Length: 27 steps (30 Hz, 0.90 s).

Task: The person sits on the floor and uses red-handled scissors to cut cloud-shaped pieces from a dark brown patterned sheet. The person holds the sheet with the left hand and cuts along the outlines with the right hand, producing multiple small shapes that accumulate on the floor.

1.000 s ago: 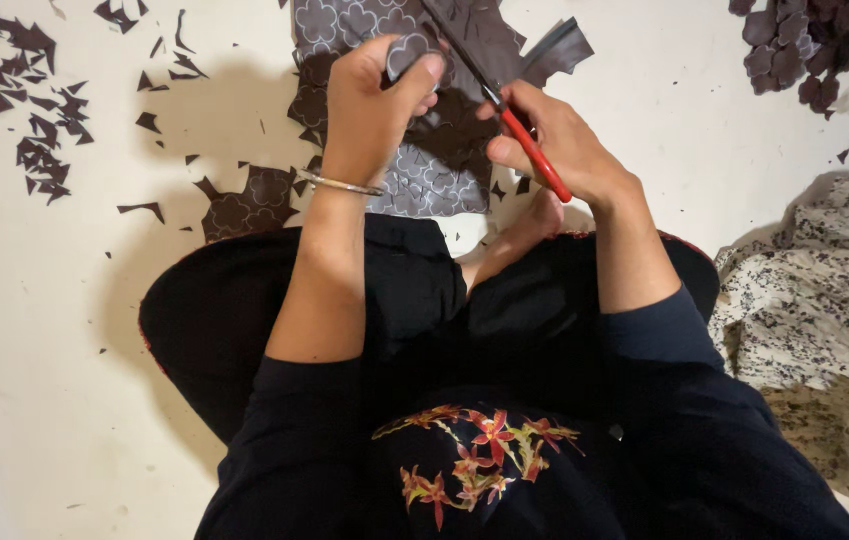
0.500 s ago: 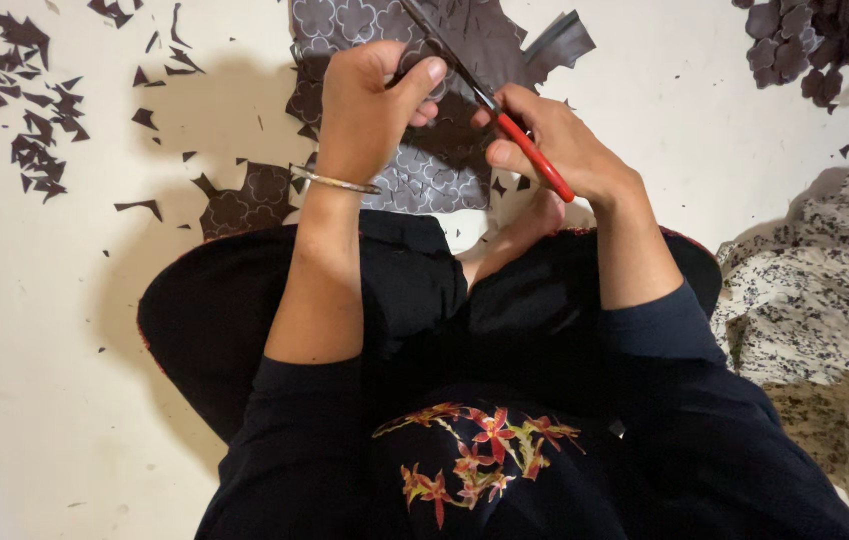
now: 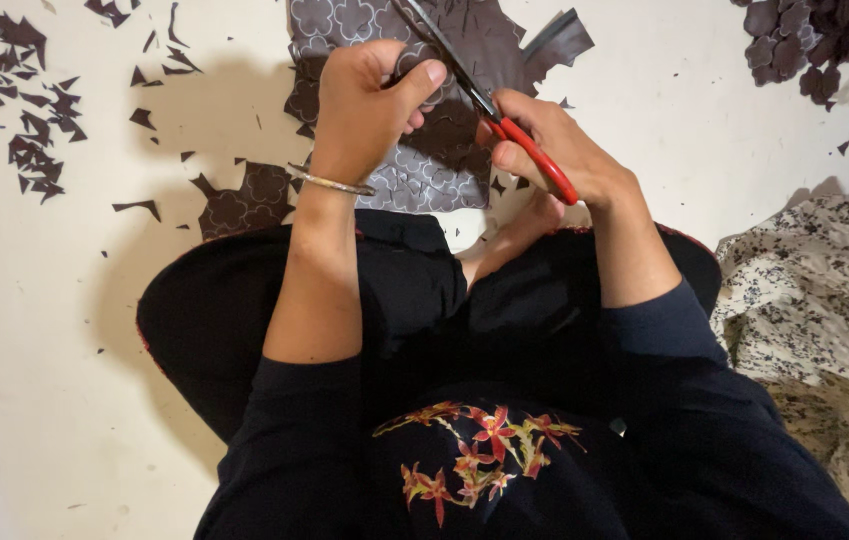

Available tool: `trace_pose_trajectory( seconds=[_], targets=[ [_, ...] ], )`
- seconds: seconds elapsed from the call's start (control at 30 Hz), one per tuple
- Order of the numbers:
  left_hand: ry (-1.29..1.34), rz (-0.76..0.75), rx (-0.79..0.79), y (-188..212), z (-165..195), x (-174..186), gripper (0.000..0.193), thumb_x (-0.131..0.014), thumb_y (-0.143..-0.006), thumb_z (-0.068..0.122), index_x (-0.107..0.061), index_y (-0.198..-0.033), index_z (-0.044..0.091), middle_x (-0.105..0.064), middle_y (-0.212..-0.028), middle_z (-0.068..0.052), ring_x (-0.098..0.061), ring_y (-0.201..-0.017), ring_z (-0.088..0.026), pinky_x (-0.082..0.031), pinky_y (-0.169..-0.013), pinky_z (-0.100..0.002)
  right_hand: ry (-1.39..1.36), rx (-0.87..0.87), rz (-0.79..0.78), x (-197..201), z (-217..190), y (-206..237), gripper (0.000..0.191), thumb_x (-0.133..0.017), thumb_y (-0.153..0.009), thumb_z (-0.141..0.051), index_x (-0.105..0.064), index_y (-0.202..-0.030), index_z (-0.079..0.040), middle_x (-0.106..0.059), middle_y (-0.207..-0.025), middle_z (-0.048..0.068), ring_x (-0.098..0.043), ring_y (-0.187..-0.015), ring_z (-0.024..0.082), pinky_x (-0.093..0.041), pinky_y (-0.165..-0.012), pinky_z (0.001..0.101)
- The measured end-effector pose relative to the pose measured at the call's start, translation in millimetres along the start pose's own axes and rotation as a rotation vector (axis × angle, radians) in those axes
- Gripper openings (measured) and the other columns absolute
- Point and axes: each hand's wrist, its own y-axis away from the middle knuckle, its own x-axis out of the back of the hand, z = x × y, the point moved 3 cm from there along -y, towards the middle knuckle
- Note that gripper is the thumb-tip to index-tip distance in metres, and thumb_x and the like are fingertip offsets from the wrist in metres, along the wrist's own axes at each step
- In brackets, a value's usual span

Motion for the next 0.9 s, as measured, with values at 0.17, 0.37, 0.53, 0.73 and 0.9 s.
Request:
trace_pose_trajectory(
  seconds=[0.17,0.37,0.53,0.73,0.9],
  targets=[
    [0.028,-0.004,-0.098,1,-3,-1,0.029,-0.075,-0.098,0.014,-0.063,-0.074,0.004,-0.061,-0.067,0.003,-0.057,-0.057,-0.003,-0.046,-0.053,-0.020,-0.035,0.039,0.027,-5,-5,0,0.091,-0.050,-0.081,-0.096,-0.059,-0.098,-0.007,-0.052,-0.081,0.001,-0.052,-0.077,0.014,-0.044,-0.067,0.0300],
    [0.038,-0.041,-0.096,0,-6,0,0.023,-0.075,-0.097,0.012,-0.066,-0.078,0.004,-0.062,-0.068,0.003,-0.056,-0.058,-0.003,-0.044,-0.053,-0.020,-0.118,0.051,0.008,-1,-11,4,0.088,-0.053,-0.079,-0.095,-0.059,-0.093,-0.009,-0.054,-0.079,-0.001,-0.054,-0.074,0.012,-0.042,-0.064,0.0273],
    [0.052,-0.113,-0.092,2,-4,4,0.015,-0.075,-0.097,0.010,-0.070,-0.085,0.002,-0.062,-0.071,0.004,-0.055,-0.061,-0.003,-0.044,-0.056,-0.020,-0.191,0.034,-0.053,4,-5,4,0.082,-0.061,-0.078,-0.091,-0.058,-0.089,-0.010,-0.049,-0.077,-0.004,-0.047,-0.071,0.009,-0.038,-0.061,0.0248],
    [0.007,-0.142,-0.105,4,-7,6,0.011,-0.074,-0.097,0.009,-0.072,-0.089,0.002,-0.065,-0.074,0.004,-0.057,-0.064,-0.003,-0.046,-0.058,-0.020,-0.154,0.026,-0.042,6,7,7,0.082,-0.062,-0.074,-0.091,-0.059,-0.083,-0.010,-0.047,-0.071,-0.006,-0.045,-0.065,0.008,-0.035,-0.058,0.0244],
    [0.035,-0.102,-0.078,1,-13,8,0.006,-0.071,-0.098,0.007,-0.074,-0.096,0.003,-0.065,-0.077,0.002,-0.059,-0.067,-0.004,-0.047,-0.060,-0.020,-0.194,0.059,0.055,10,16,8,0.077,-0.065,-0.081,-0.086,-0.061,-0.086,-0.009,-0.054,-0.074,-0.005,-0.053,-0.068,0.006,-0.042,-0.061,0.0224]
  ],
)
